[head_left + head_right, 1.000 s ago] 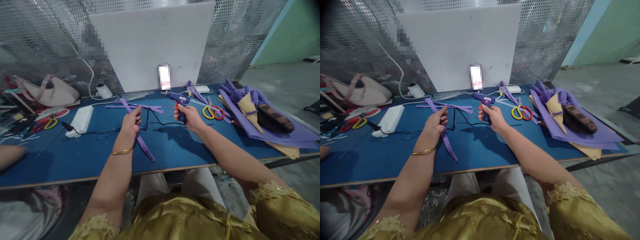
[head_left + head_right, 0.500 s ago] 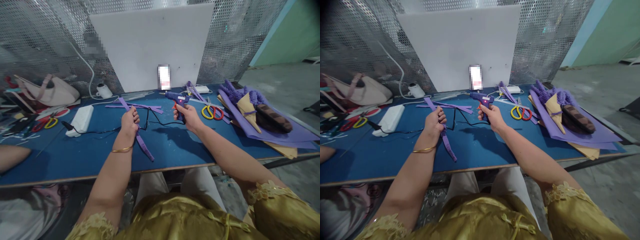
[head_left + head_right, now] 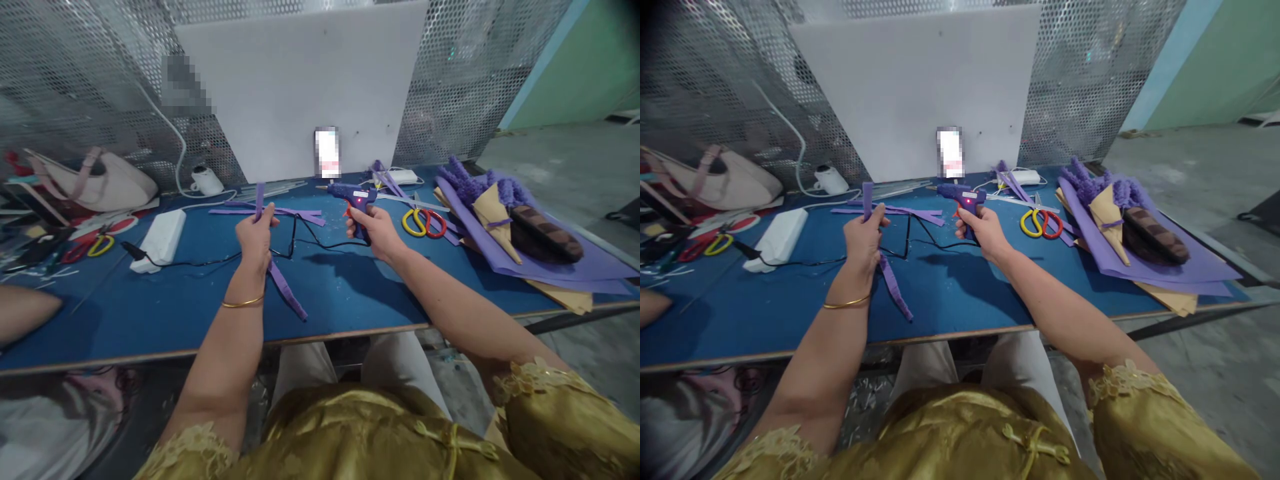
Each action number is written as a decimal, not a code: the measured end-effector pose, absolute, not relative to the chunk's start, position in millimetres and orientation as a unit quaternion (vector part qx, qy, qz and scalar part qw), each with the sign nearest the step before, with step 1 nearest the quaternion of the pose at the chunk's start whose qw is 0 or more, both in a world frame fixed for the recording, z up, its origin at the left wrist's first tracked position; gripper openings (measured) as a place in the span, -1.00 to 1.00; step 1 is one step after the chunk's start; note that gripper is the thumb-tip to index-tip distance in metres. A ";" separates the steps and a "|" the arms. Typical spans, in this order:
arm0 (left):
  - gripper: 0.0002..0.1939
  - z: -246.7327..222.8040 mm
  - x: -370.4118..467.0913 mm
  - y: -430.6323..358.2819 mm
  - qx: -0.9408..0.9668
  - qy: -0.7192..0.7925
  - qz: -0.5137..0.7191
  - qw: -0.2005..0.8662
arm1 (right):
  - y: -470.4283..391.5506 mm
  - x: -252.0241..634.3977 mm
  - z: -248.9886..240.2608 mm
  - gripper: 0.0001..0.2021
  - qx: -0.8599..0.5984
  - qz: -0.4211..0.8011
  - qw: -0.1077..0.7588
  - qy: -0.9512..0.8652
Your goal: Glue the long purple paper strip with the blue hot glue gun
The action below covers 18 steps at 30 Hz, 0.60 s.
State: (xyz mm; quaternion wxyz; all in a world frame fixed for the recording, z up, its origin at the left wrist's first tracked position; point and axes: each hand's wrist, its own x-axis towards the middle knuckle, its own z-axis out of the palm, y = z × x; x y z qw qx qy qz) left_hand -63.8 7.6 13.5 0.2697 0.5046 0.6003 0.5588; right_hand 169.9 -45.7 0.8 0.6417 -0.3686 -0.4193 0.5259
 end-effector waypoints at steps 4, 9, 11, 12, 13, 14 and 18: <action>-0.71 16.6 -66.5 5.1 0.642 0.610 0.435 0.161 | -43.9 170.3 -0.9 -0.62 -0.368 0.521 0.642 -0.426; -0.60 22.8 -62.5 -1.9 0.712 0.675 0.159 0.108 | -40.6 170.9 -3.4 -0.62 -0.372 0.515 0.640 -0.431; -0.64 22.3 -61.1 -3.3 0.721 0.676 0.116 0.099 | -40.1 171.0 -3.9 -0.63 -0.374 0.512 0.640 -0.434; -0.67 21.5 -61.0 -3.5 0.725 0.674 0.106 0.093 | -40.1 171.0 -4.1 -0.64 -0.376 0.511 0.639 -0.435; -0.71 20.5 -61.3 -3.3 0.729 0.671 0.103 0.089 | -40.2 171.1 -4.1 -0.65 -0.378 0.509 0.639 -0.436; -0.75 19.4 -61.8 -2.9 0.731 0.668 0.106 0.086 | -40.3 171.1 -4.2 -0.66 -0.381 0.507 0.638 -0.438; -0.81 16.7 -63.7 0.2 0.746 0.646 0.139 0.083 | -40.1 172.3 -4.2 -0.68 -0.387 0.499 0.637 -0.442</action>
